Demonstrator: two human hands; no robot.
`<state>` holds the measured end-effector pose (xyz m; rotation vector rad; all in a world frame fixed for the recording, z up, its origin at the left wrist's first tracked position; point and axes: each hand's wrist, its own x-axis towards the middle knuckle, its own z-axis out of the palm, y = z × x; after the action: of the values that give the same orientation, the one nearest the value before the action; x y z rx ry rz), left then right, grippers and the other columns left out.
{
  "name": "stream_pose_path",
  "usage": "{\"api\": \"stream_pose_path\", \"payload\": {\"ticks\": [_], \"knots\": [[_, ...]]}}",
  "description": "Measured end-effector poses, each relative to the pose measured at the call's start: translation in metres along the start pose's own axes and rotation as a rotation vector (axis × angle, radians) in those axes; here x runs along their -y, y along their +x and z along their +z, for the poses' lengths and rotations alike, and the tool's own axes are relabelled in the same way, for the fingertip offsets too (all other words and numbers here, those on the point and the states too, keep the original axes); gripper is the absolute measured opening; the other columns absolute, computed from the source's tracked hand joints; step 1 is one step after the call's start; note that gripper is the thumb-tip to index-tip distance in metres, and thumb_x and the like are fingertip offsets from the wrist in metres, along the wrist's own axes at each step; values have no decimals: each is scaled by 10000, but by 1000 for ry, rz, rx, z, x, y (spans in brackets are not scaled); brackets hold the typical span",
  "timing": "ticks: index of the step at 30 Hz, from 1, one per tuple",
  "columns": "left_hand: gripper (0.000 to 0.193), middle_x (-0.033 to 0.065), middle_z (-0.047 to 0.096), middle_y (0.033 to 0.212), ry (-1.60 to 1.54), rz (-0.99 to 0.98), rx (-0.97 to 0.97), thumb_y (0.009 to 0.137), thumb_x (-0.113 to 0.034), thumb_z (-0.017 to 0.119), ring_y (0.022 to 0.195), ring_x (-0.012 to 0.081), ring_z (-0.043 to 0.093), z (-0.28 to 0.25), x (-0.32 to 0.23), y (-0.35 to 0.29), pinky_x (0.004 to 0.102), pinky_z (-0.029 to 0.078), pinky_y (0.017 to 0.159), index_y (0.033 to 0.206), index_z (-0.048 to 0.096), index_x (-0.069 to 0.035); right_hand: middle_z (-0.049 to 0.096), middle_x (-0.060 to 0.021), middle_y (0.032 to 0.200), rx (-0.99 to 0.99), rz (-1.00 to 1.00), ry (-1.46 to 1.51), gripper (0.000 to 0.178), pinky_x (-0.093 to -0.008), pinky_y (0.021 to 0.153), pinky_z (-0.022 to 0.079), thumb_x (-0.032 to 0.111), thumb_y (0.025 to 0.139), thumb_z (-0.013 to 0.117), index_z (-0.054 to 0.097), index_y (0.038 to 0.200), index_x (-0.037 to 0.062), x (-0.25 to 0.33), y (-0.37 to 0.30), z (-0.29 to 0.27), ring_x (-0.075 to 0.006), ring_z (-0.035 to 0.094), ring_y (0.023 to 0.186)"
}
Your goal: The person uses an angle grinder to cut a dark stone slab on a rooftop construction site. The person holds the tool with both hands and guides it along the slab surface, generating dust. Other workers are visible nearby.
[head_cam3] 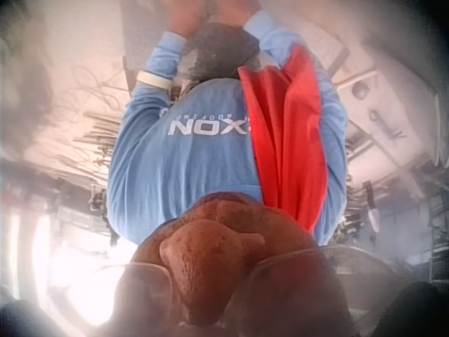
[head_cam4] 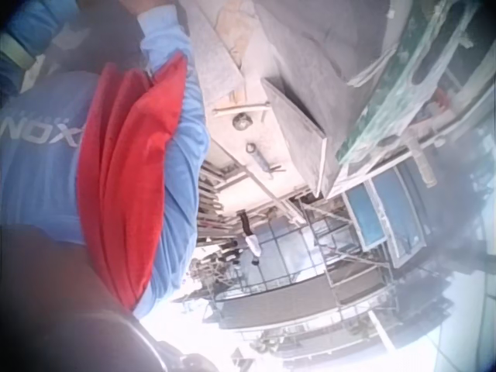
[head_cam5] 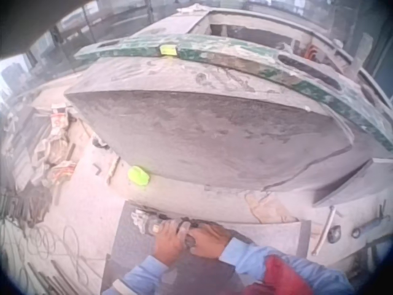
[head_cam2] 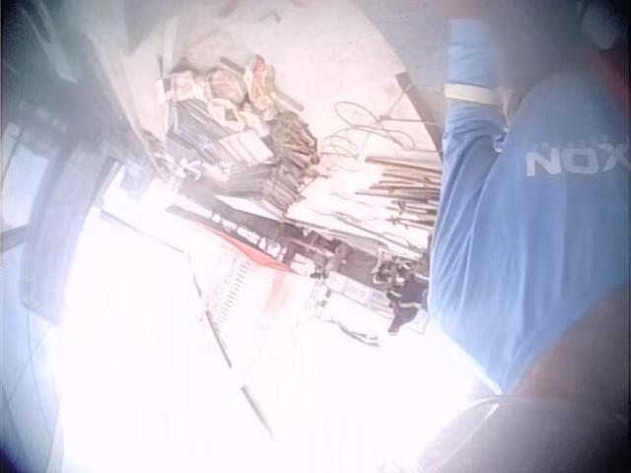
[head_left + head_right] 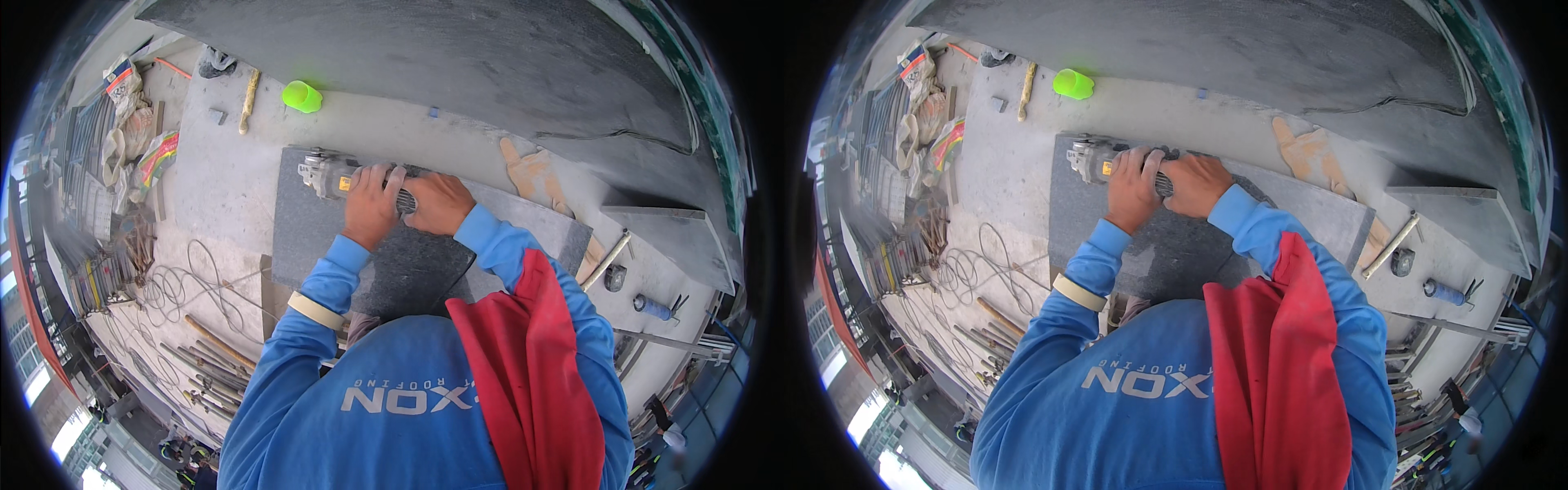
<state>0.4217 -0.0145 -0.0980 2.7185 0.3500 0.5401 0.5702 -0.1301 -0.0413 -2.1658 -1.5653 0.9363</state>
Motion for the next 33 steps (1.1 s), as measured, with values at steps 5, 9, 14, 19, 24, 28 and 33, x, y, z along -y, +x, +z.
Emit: {"api": "stream_pose_path", "payload": {"ticks": [5,9,14,19,24,28,33], "knots": [[574,146,626,1203,35,-5,16,750,-48,762,1109,354,617,-4,27,-5,507,478,1022,1305,615,-78,762,-203,874,-7,-26,22,385,-506,822,606,186,730,806,746,1077,31,5,26,17,-410,753,875],[585,145,624,1213,48,-27,43,742,-46,770,1113,359,617,-5,48,-10,500,481,1029,1304,613,-82,763,-200,873,-12,-58,26,395,-506,824,609,189,727,807,745,1085,33,8,47,29,-407,754,875],[604,150,619,1214,55,-36,37,729,-53,779,1134,371,617,-11,65,-11,501,480,1021,1306,603,-81,760,-234,937,-66,-64,43,426,-530,859,589,198,721,816,744,1111,43,22,59,31,-437,737,948],[616,159,613,1212,12,-34,45,718,-57,783,1135,380,615,-15,53,-8,507,476,1007,1305,597,-72,764,-219,1027,-22,-9,31,413,-501,968,573,173,738,798,754,1132,54,29,45,17,-408,722,1068],[730,161,608,1224,23,26,43,624,-96,852,1118,390,611,-4,14,-4,507,476,988,1304,587,-66,764,-226,942,47,35,23,422,-503,875,607,172,741,810,745,1138,47,11,6,1,-423,749,953],[773,160,607,1226,16,54,-6,592,-104,876,1115,400,607,4,-7,-1,509,474,981,1306,583,-69,761,-229,902,25,39,-3,425,-503,824,617,166,736,817,739,1135,40,2,-14,-5,-421,755,900],[717,162,611,1223,14,27,15,628,-109,857,1106,398,613,2,-4,-1,511,473,978,1292,589,-68,761,-221,889,-9,42,-11,420,-510,814,615,163,732,820,740,1126,42,3,-10,-2,-413,757,891]]}}
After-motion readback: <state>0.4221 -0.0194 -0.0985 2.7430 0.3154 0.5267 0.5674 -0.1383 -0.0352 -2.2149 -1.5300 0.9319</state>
